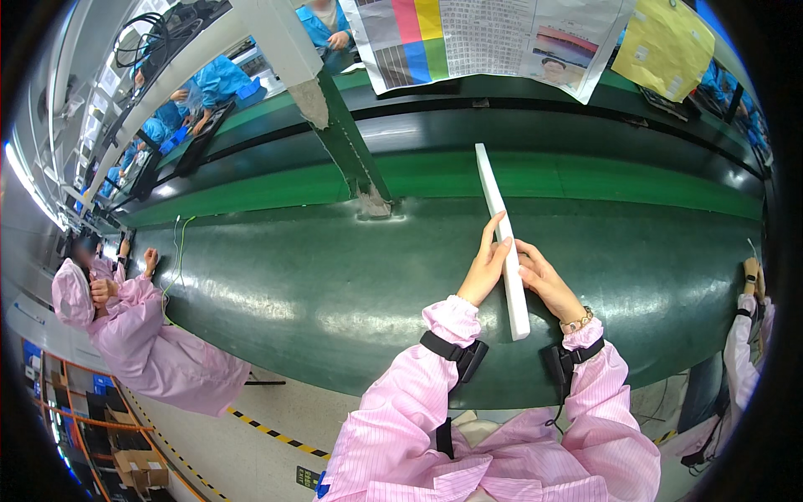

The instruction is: The person holds a white rectangular object, turning it over to inspect different sides before placing it down on the green surface.

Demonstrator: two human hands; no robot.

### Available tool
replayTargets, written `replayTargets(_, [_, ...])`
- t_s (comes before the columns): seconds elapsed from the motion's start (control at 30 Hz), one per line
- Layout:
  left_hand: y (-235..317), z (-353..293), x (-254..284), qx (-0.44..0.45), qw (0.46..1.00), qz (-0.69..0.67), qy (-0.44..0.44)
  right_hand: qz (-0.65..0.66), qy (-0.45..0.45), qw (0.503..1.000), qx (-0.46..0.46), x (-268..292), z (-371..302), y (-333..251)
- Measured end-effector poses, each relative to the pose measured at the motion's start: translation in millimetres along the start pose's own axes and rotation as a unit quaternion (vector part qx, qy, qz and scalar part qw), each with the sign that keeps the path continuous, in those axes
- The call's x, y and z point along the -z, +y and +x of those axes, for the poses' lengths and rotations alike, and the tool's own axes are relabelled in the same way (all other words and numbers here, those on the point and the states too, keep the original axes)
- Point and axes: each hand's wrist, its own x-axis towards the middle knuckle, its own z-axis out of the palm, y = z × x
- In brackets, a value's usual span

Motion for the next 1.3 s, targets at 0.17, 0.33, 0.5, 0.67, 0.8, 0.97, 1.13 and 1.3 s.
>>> replayTargets(0.17, [-1.0, 0.5, 0.7, 0.01, 1.0, -0.002, -0.005, 0.0, -0.001, 1.0, -0.004, -0.5, -0.2, -1.2])
replayTargets(0.33, [0.3, 0.3, -0.7, -0.011, 1.0, 0.0, 0.002, -0.004, 0.003, 1.0, -0.005, -1.0, -0.6, -1.5])
replayTargets(0.5, [-1.2, 0.4, 0.5, -0.002, 1.0, -0.002, -0.003, -0.01, 0.003, 1.0, -0.002, -0.3, -0.3, -0.7])
replayTargets(0.67, [-2.2, 0.8, 0.6, 0.0, 1.0, -0.001, -0.001, -0.011, 0.003, 1.0, 0.001, -0.6, -0.2, -1.2])
replayTargets(0.8, [-0.9, 0.5, 0.6, 0.001, 1.0, 0.002, -0.001, -0.015, 0.001, 1.0, 0.004, 0.3, 0.0, -0.5])
replayTargets(0.97, [-1.5, 0.7, 0.4, 0.0, 1.0, 0.002, 0.001, -0.012, 0.0, 1.0, 0.003, 0.0, -0.4, -0.6])
replayTargets(1.13, [-2.2, 0.9, 0.8, 0.004, 1.0, 0.001, 0.0, -0.01, -0.001, 1.0, 0.001, -0.1, -0.5, -1.3])
replayTargets(1.3, [0.4, 0.0, 0.1, -0.002, 1.0, 0.0, -0.002, -0.009, 0.004, 1.0, 0.002, -0.6, -0.7, -0.9])
